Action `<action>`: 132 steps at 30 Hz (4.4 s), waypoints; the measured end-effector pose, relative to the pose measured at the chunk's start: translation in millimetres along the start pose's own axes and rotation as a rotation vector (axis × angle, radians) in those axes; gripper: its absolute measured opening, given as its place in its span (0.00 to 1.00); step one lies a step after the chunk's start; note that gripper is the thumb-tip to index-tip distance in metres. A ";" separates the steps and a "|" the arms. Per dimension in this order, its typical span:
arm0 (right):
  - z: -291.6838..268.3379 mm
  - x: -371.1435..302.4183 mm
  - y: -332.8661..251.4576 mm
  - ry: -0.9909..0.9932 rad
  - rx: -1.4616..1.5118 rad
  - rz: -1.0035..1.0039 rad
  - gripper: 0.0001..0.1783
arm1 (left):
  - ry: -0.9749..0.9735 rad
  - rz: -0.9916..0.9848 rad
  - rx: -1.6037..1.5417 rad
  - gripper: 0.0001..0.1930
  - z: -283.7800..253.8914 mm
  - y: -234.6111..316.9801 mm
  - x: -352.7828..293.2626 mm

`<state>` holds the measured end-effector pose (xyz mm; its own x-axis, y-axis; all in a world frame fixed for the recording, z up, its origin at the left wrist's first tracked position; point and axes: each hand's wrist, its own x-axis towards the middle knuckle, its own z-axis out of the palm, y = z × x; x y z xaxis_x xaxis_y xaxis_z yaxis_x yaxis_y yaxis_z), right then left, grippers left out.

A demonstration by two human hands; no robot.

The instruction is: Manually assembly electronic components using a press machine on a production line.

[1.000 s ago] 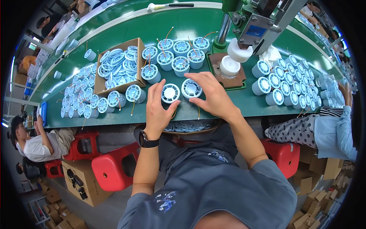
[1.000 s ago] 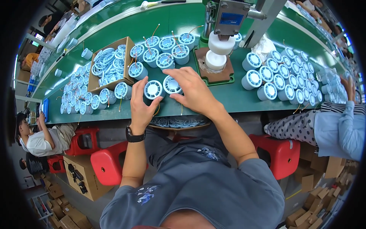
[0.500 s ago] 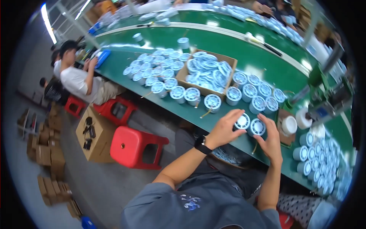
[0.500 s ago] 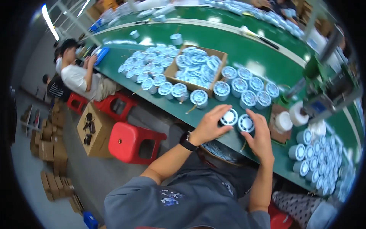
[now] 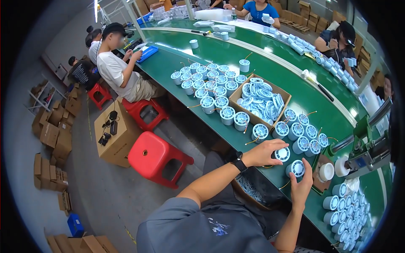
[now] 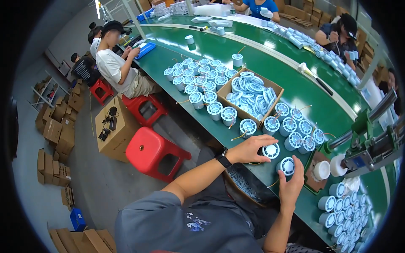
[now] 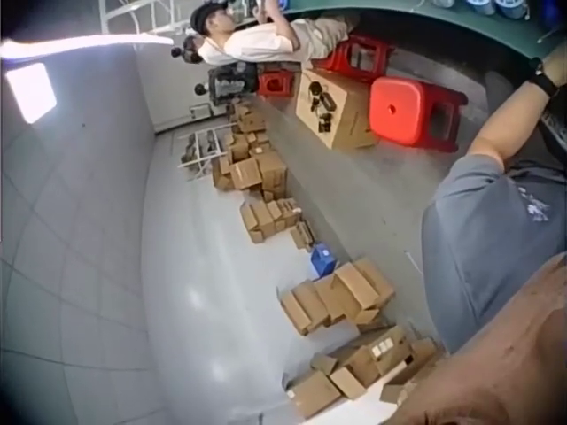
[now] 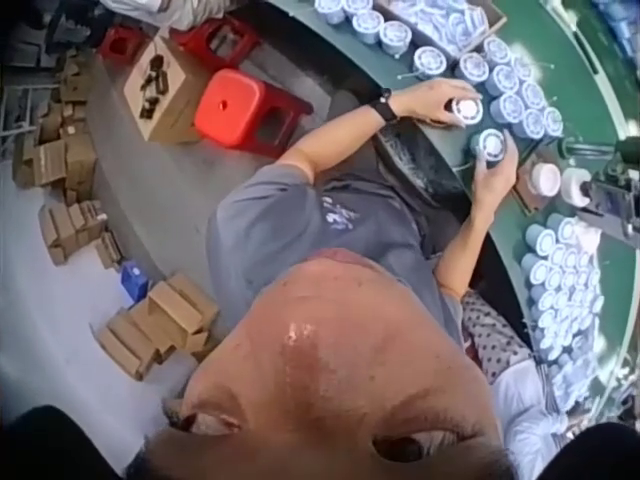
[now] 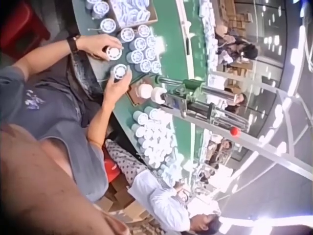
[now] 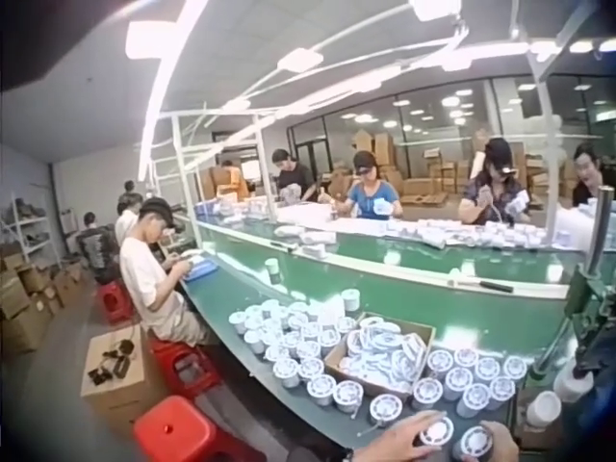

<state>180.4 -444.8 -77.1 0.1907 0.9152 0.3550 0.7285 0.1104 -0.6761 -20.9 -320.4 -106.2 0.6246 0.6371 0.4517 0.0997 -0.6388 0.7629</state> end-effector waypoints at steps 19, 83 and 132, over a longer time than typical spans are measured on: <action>-16.7 -5.0 29.3 -0.041 0.095 -0.020 0.35 | 0.256 0.094 0.114 0.34 -4.9 62.8 -18.6; -22.1 -32.1 51.7 0.048 0.854 0.322 0.26 | -0.060 -0.273 -0.462 0.42 104.2 51.1 6.8; -35.3 -80.1 70.8 0.445 0.589 0.262 0.27 | 0.020 -0.161 -0.276 0.33 126.3 68.8 108.5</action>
<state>239.9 -524.0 -130.5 0.6446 0.7124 0.2774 0.1778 0.2132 -0.9607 151.5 -349.8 -63.1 0.6025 0.7303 0.3220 -0.0197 -0.3897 0.9207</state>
